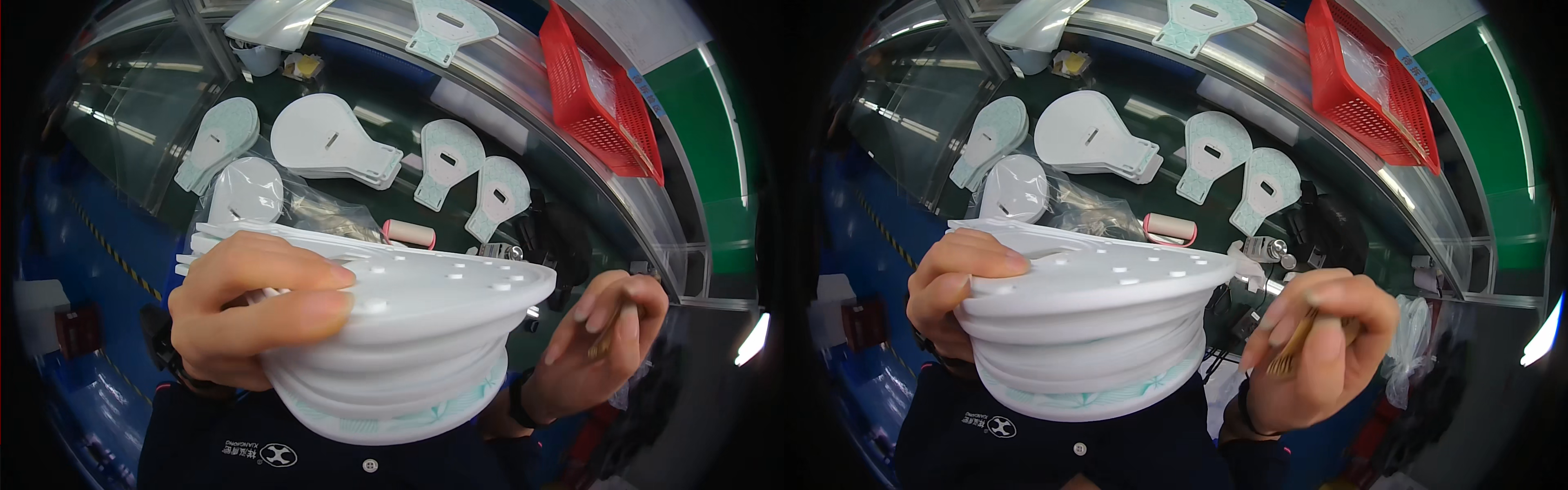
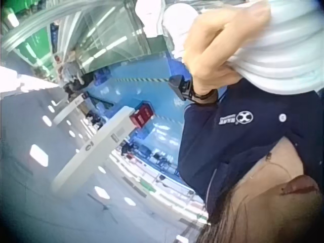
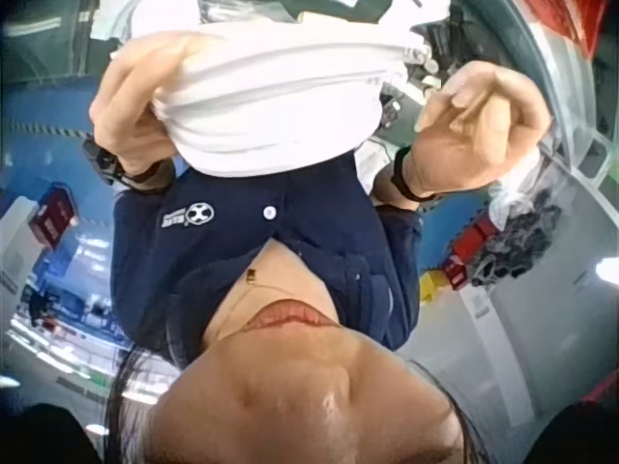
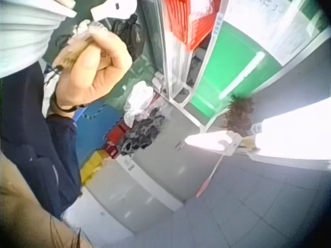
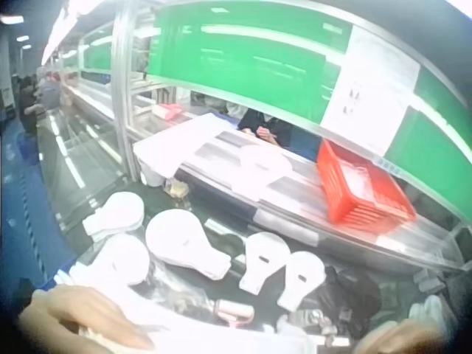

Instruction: The person inspects a stack of white plastic parts, separates them by hand, and cleans the surfaces with a lint roller. They then place the parts one at a time into a plastic bag.

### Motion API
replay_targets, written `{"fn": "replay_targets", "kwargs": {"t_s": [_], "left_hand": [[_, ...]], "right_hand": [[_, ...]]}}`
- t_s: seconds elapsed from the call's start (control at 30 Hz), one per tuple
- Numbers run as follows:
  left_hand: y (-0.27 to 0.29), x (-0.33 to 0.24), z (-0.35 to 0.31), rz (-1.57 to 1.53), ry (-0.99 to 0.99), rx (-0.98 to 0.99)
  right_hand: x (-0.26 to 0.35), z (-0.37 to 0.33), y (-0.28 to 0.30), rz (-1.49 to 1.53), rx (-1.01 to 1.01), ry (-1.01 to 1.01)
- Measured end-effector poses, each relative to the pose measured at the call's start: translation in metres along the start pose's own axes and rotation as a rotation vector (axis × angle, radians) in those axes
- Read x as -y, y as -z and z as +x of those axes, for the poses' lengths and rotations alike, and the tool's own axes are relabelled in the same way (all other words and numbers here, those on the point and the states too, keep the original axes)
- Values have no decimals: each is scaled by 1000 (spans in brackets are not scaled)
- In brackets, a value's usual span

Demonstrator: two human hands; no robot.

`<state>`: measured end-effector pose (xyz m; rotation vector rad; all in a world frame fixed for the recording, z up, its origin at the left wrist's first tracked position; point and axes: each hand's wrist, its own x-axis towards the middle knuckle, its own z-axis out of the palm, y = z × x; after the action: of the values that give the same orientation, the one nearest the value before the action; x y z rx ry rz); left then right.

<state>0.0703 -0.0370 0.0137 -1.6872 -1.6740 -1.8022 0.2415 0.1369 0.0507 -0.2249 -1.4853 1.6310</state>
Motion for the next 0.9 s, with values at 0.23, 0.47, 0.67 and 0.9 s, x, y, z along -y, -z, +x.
{"fn": "replay_targets", "kwargs": {"t_s": [0.23, 0.47, 0.67, 0.9], "left_hand": [[-3, -2, -4, -52, 39, 16], [0, -2, -4, -53, 23, 56], [1, -3, -6, -65, 20, 81], [2, -4, -7, -77, 25, 73]], "right_hand": [[6, -6, -46, -163, 253, 11], [6, -1, -43, -232, 381, 19], [5, 9, -33, -262, 569, 36], [-1, 3, -33, -140, 521, -23]]}}
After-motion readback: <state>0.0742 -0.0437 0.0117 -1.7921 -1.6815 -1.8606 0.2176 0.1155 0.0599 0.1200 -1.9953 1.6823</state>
